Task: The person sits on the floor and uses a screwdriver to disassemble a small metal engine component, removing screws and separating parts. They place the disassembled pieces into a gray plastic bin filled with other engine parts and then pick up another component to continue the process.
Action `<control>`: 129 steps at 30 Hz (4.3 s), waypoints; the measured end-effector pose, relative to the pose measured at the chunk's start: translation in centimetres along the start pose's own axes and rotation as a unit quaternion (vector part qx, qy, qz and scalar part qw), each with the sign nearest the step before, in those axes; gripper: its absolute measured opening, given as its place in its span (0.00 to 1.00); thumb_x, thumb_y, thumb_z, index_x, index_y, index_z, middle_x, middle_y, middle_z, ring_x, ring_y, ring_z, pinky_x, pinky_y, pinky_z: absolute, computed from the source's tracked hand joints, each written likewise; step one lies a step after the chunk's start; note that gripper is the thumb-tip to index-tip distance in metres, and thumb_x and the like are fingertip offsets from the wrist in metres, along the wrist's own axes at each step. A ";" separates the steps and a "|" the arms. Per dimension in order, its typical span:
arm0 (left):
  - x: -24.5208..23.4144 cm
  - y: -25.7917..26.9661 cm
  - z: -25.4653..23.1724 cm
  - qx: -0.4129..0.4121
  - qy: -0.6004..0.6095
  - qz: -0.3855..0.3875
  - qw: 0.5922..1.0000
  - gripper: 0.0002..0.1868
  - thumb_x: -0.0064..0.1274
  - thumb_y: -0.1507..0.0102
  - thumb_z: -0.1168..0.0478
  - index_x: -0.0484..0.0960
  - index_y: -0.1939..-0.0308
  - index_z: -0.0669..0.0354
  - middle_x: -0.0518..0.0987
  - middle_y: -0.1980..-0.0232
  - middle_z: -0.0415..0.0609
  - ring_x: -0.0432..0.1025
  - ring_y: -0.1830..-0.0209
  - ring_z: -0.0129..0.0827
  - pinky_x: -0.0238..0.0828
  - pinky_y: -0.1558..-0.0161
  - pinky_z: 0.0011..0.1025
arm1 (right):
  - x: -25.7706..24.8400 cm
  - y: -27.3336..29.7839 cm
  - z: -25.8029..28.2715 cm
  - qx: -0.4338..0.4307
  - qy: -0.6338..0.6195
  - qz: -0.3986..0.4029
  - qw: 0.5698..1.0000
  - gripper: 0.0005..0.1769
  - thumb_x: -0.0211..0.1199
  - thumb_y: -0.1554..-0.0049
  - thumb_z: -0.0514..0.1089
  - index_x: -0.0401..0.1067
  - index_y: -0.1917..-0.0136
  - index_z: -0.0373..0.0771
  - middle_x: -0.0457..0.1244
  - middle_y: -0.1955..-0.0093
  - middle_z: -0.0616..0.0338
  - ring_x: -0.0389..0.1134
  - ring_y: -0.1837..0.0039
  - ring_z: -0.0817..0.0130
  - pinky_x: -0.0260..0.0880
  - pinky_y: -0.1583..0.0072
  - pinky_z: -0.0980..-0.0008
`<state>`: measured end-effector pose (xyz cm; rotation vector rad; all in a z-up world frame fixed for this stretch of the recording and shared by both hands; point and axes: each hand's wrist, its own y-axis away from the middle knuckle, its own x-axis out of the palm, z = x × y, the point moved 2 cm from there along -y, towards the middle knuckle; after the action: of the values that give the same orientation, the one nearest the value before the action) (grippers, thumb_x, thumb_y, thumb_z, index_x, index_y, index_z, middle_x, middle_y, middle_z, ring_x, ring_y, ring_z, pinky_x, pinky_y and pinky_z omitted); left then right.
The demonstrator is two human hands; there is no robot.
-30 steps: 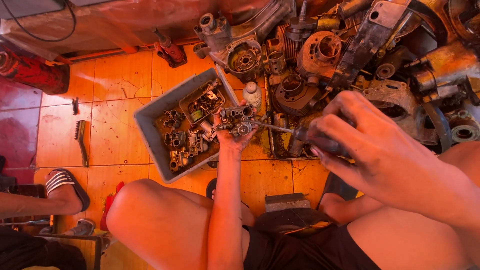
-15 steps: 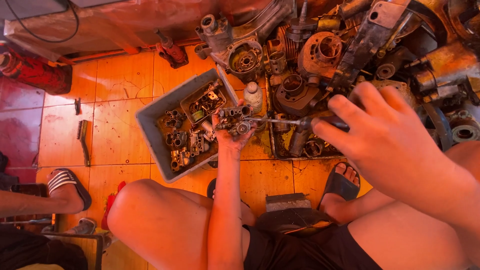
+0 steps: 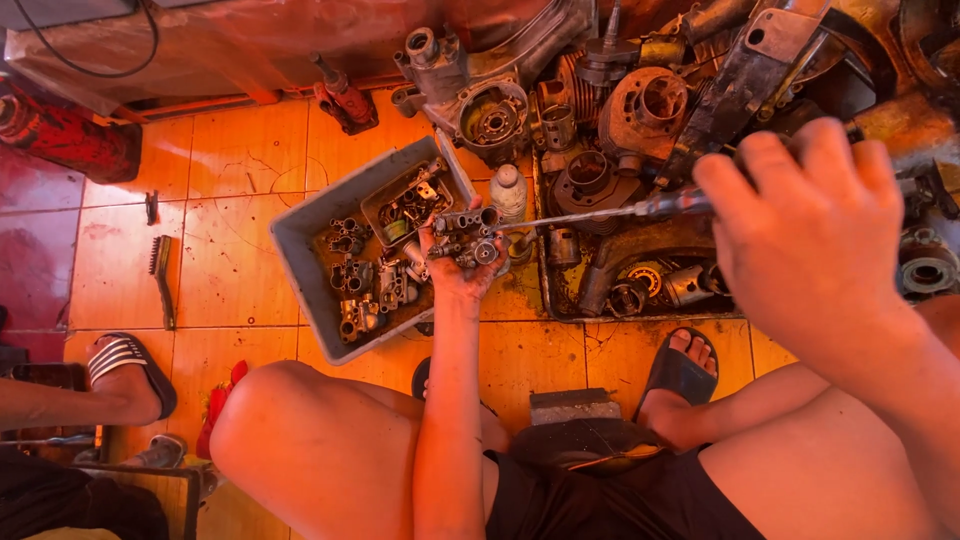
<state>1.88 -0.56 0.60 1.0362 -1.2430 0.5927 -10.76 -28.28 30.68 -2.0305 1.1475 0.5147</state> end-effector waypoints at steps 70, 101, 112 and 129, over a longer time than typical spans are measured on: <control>10.4 5.1 4.6 0.174 -0.058 -0.222 0.958 0.31 0.55 0.41 0.35 0.85 0.51 0.57 0.83 0.49 0.62 0.79 0.53 0.55 0.76 0.45 0.49 | -0.3 -6.4 9.4 0.021 -0.806 0.182 0.563 0.21 0.65 0.43 0.35 0.69 0.37 0.27 0.67 0.42 0.36 0.67 0.36 0.34 0.71 0.38 0.42; 7.1 5.5 6.9 0.204 -0.195 0.104 0.954 0.23 0.49 0.36 0.50 0.72 0.41 0.57 0.78 0.40 0.49 0.74 0.45 0.37 0.69 0.45 0.34 | 3.0 -3.9 9.8 0.172 -0.784 0.142 0.579 0.07 0.62 0.41 0.32 0.75 0.61 0.29 0.64 0.67 0.45 0.68 0.62 0.57 0.69 0.59 0.60; 9.0 6.6 5.9 0.161 -0.158 -0.047 0.973 0.22 0.51 0.41 0.51 0.72 0.43 0.50 0.78 0.41 0.47 0.72 0.44 0.38 0.67 0.46 0.42 | 3.5 -3.7 9.8 0.203 -0.829 0.204 0.479 0.06 0.61 0.46 0.27 0.76 0.55 0.27 0.66 0.62 0.50 0.66 0.59 0.65 0.70 0.58 0.69; 7.5 5.0 6.5 0.171 -0.088 -0.038 0.981 0.26 0.45 0.41 0.44 0.68 0.41 0.46 0.78 0.45 0.49 0.78 0.57 0.48 0.70 0.53 0.43 | 4.6 -3.4 12.5 0.251 -0.838 0.425 0.235 0.10 0.50 0.33 0.35 0.71 0.51 0.30 0.57 0.62 0.56 0.63 0.61 0.67 0.68 0.62 0.68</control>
<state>-3.42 -5.21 9.22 1.4423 -1.2740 0.6820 -5.34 -20.22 20.95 0.6194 0.4279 1.7661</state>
